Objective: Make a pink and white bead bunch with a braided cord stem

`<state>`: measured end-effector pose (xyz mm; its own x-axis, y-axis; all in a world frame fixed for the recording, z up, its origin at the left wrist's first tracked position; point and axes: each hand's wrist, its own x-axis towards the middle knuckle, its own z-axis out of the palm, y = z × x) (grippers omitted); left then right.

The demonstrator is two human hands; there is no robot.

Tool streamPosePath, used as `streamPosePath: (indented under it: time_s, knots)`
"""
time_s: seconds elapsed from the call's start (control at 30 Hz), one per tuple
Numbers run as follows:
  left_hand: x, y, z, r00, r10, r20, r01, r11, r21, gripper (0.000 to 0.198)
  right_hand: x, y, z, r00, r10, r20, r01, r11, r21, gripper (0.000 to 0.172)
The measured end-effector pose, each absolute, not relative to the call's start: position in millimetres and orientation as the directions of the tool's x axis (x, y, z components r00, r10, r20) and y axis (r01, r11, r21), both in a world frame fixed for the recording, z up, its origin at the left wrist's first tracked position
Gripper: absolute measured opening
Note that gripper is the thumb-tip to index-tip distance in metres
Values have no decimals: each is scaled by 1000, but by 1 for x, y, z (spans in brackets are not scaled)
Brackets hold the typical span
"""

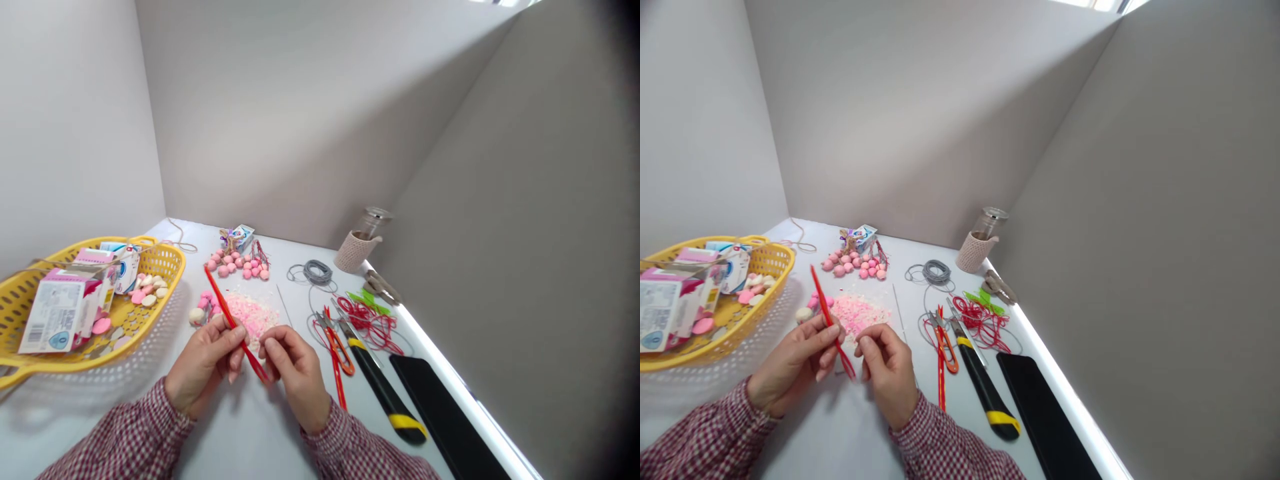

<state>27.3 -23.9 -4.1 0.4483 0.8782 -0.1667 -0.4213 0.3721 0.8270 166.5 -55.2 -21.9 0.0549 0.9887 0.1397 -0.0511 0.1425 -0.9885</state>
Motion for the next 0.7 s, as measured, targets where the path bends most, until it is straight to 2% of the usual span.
streamPosePath:
  time_s: [0.13, 0.27, 0.47, 0.7]
  knots:
    - [25, -21, -3, 355, 921, -157, -493, 327, 806, 25, 170, -56, -20, -63, 981, 185, 11, 186, -982, 10]
    - [25, -20, -4, 332, 929, -165, -525, 327, 785, 25, 172, -58, -20, -135, 952, 275, 9, 279, -960, 11]
    - [24, -19, -5, 335, 927, -166, -547, 335, 767, 25, 174, -60, -22, -127, 945, 301, -44, 297, -954, 18]
    - [25, -20, -6, 362, 921, -146, -540, 335, 772, 22, 172, -61, -22, -124, 954, 273, -9, 274, -962, 12]
